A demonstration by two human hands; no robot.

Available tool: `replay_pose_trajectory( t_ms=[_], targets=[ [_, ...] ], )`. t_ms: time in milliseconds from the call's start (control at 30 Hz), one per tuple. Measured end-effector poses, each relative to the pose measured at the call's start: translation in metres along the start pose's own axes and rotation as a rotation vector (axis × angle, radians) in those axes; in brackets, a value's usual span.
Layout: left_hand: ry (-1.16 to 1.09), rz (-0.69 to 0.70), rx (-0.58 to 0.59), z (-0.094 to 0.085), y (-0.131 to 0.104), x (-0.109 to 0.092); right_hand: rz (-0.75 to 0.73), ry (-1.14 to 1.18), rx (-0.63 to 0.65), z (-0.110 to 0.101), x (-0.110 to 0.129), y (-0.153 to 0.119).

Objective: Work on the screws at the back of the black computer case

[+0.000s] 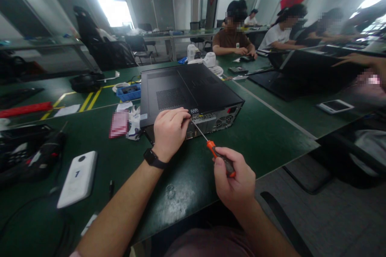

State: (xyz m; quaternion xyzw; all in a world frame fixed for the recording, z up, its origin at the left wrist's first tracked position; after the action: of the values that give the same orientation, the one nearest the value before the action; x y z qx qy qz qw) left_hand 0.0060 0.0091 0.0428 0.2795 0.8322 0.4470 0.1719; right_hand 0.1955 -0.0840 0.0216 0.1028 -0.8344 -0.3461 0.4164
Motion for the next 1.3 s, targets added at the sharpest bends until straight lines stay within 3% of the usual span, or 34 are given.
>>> replay_pose_trajectory(
  t_ms=[1300],
  targets=[
    [-0.004,-0.023,0.014,0.0027,-0.0019,0.0019,-0.012,-0.007,-0.014,-0.0009,0.0011,0.0009]
  ],
)
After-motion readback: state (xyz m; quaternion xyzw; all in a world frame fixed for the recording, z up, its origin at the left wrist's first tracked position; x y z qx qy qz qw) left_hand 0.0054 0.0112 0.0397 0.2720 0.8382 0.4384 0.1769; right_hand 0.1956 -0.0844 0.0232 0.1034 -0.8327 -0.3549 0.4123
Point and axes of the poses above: each hand's wrist, its own y-axis towards the middle knuckle, its own z-axis out of the palm, x = y × z, the point moved 5 cm from there along y, towards the middle knuckle, and after that the axes turned 10 degrees about z, right-handed, at the moved point
